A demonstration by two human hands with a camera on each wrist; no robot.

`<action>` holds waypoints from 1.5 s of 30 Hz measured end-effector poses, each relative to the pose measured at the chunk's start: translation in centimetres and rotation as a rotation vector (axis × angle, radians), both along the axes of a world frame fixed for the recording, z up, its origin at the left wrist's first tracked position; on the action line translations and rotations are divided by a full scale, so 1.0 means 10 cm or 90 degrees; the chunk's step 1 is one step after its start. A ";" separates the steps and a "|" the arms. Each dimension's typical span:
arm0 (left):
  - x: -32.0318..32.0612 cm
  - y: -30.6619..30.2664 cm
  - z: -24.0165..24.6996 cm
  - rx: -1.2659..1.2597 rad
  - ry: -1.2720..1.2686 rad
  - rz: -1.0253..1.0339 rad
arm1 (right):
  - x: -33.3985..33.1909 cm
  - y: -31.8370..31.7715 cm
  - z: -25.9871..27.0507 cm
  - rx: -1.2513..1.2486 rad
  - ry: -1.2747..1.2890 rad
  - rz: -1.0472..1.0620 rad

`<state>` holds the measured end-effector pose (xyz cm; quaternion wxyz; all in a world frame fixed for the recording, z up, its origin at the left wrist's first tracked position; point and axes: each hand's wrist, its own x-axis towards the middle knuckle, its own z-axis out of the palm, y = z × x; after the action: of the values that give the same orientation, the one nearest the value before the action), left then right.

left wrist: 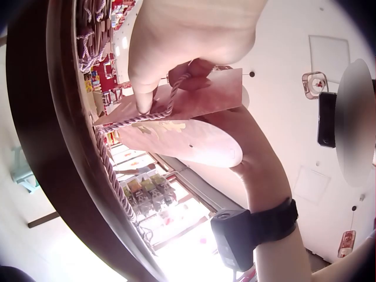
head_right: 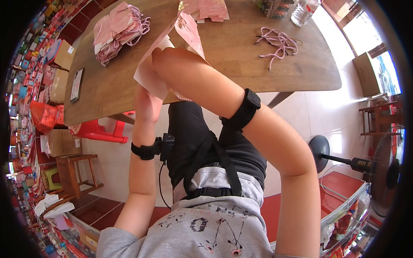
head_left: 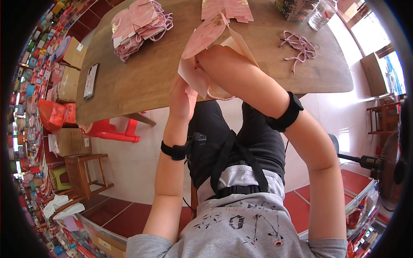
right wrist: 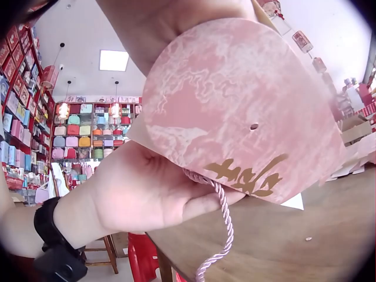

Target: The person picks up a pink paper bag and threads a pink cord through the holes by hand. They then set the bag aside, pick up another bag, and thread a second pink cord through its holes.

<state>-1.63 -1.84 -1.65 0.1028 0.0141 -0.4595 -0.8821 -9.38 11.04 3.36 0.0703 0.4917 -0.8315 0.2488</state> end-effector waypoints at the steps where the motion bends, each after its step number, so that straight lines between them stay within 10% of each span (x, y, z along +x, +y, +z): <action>1: -0.01 0.00 -0.01 0.010 0.002 -0.004 | 0.00 0.01 -0.01 -0.019 0.017 0.012; 45: -0.28 -0.16 -0.16 0.171 -0.033 -0.020 | -0.06 0.05 0.14 -0.009 -0.145 -0.072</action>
<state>-4.47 -3.40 -3.25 0.0741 0.0437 -0.3397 -0.9366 -9.97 11.57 4.73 -0.0073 0.4119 -0.8589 0.3044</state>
